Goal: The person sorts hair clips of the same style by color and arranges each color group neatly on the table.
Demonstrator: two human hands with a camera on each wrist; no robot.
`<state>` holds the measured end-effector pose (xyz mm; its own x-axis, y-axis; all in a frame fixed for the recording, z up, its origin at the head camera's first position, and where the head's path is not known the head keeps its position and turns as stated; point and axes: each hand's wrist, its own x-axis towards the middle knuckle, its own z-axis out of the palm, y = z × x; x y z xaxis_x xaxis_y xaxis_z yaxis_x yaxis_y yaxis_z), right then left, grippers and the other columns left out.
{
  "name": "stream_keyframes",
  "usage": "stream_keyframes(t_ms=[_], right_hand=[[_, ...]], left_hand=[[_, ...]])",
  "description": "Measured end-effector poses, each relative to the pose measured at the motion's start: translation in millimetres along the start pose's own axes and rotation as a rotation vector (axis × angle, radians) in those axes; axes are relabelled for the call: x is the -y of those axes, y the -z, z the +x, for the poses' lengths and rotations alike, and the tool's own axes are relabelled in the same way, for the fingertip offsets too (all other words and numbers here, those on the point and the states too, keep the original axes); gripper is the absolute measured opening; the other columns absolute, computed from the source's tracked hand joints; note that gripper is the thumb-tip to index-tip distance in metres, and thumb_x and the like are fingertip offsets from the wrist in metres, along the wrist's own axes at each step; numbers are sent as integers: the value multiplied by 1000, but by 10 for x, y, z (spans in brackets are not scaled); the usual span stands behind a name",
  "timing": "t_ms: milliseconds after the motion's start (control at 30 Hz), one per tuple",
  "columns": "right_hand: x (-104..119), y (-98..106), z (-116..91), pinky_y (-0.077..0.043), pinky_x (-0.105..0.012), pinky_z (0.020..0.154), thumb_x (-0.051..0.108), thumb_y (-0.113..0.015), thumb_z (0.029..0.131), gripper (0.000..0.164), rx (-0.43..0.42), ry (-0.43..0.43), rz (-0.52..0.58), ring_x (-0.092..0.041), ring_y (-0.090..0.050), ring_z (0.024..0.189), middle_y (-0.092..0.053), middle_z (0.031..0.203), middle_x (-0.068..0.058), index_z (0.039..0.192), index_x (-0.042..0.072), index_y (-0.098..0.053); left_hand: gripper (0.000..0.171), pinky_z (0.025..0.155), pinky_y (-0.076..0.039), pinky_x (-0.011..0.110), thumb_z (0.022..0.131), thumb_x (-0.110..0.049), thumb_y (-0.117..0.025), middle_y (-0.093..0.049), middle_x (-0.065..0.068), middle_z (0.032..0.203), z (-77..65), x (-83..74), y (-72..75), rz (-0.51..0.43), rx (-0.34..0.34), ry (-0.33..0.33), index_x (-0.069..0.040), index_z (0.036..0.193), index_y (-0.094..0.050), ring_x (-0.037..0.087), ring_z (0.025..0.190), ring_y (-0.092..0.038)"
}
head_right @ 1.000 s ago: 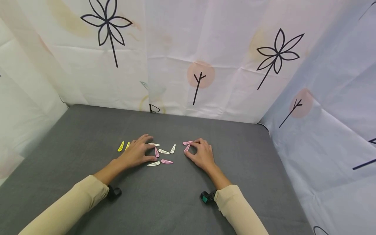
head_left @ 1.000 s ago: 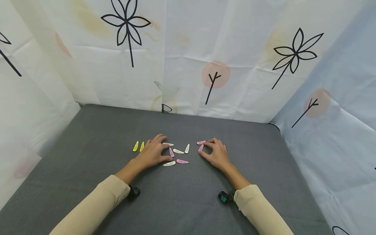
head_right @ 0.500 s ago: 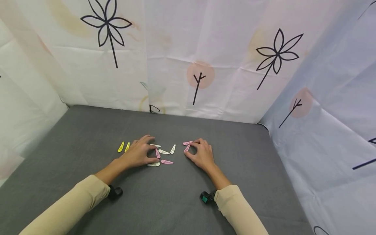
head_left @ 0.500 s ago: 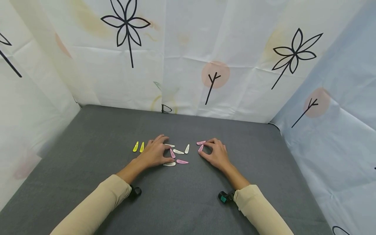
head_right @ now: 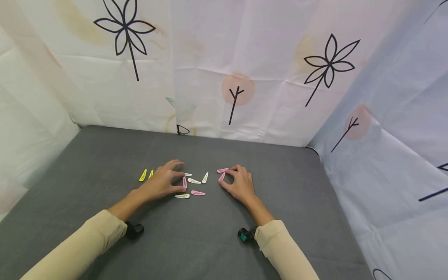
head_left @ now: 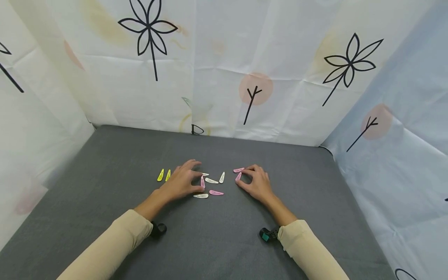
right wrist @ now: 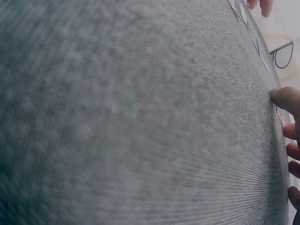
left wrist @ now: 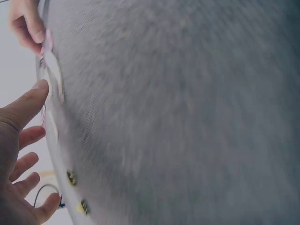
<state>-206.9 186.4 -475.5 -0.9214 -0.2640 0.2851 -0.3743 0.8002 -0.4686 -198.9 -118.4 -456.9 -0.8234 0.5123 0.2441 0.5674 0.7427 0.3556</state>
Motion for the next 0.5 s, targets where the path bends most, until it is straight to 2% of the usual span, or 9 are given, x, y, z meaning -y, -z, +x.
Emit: stream_keyframes(t_ms=[167, 500], right_hand=[[3, -4, 3, -38, -51, 88, 37, -79, 83, 47, 19, -10, 9, -31, -54, 109, -62, 115, -11, 119, 8, -73], [-4, -27, -5, -38, -51, 86, 34, -80, 82, 45, -18, 9, -5, -32, -55, 107, -62, 113, -11, 117, 7, -74]], left_hand=[[50, 92, -43, 63, 72, -34, -89, -54, 19, 139, -167, 105, 196, -14, -24, -20, -5, 111, -76, 38, 135, -42], [51, 88, -44, 63, 73, -29, -90, -51, 23, 139, -588, 330, 513, 28, 55, 34, -9, 116, -75, 39, 130, -46]])
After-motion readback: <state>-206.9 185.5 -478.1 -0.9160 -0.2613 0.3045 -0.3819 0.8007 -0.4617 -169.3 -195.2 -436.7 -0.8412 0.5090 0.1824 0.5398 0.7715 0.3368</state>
